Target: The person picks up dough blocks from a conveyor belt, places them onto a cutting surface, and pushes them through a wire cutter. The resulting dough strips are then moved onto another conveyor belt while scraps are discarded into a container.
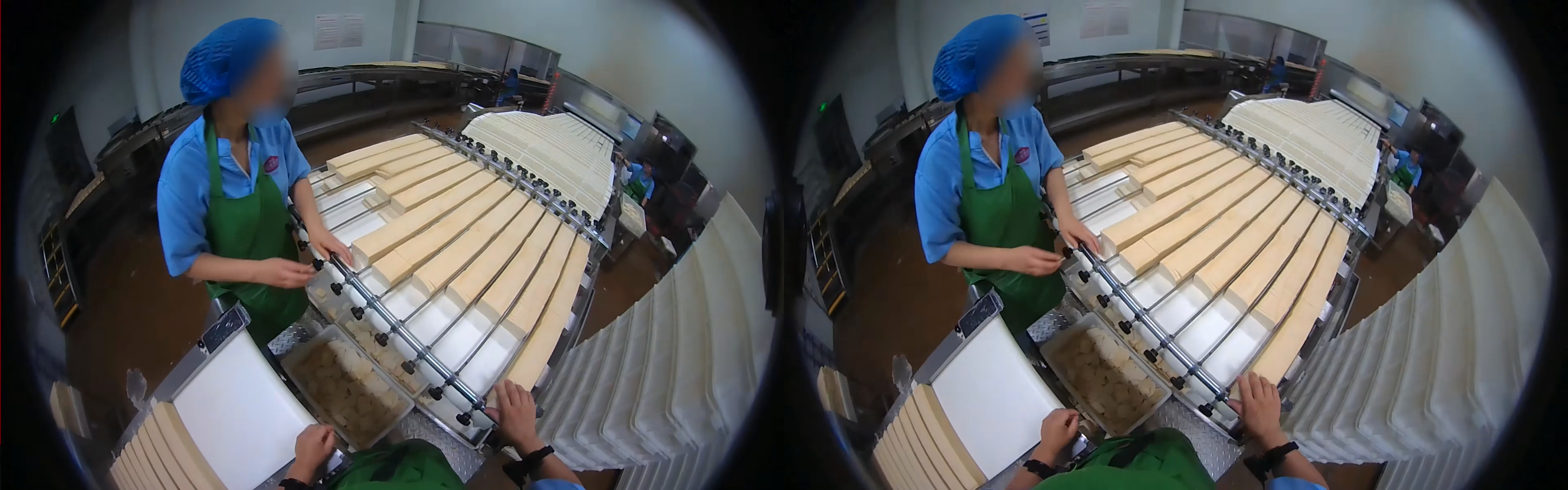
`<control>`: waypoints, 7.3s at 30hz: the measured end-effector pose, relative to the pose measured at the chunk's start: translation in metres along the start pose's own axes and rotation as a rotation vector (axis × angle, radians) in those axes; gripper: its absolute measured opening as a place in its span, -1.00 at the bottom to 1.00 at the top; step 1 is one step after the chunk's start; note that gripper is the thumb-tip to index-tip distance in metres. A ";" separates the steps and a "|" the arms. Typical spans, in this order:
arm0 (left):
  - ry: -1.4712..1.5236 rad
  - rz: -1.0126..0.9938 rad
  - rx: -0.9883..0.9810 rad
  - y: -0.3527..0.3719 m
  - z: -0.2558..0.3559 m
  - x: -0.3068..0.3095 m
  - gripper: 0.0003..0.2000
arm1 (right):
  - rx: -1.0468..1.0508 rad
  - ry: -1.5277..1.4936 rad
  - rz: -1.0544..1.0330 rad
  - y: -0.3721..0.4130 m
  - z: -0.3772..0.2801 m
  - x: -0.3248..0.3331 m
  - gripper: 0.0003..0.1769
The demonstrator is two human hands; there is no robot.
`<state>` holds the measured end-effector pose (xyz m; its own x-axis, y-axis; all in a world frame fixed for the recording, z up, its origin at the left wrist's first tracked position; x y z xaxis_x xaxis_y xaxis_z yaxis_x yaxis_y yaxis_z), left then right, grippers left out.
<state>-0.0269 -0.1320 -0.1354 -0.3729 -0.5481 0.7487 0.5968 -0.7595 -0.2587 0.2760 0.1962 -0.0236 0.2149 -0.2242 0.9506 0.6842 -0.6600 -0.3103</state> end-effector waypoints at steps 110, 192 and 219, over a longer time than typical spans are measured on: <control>-0.313 0.511 1.280 0.242 -0.109 0.152 -0.13 | 0.752 -0.572 -0.324 -0.091 -0.517 -0.119 -0.63; -0.162 -0.103 0.074 -0.010 0.031 -0.050 -0.81 | 0.469 -0.410 0.102 -0.033 -0.006 -0.055 -0.75; -0.206 0.063 -0.025 -0.001 0.018 -0.065 -0.94 | 0.552 -0.470 0.380 -0.045 0.002 -0.087 -0.74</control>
<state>0.0094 -0.0899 -0.1728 -0.1807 -0.5129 0.8392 0.5955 -0.7361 -0.3217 0.2279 0.2467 -0.0919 0.6869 0.0436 0.7254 0.7242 -0.1237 -0.6784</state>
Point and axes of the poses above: each hand's wrist, its own y-axis away from the middle knuckle, its own x-axis out of the back of the hand, z = x × y, the point moved 1 cm from there along -y, towards the middle knuckle, and after that the axes turned 10 degrees about -x, right-handed, at the moved point
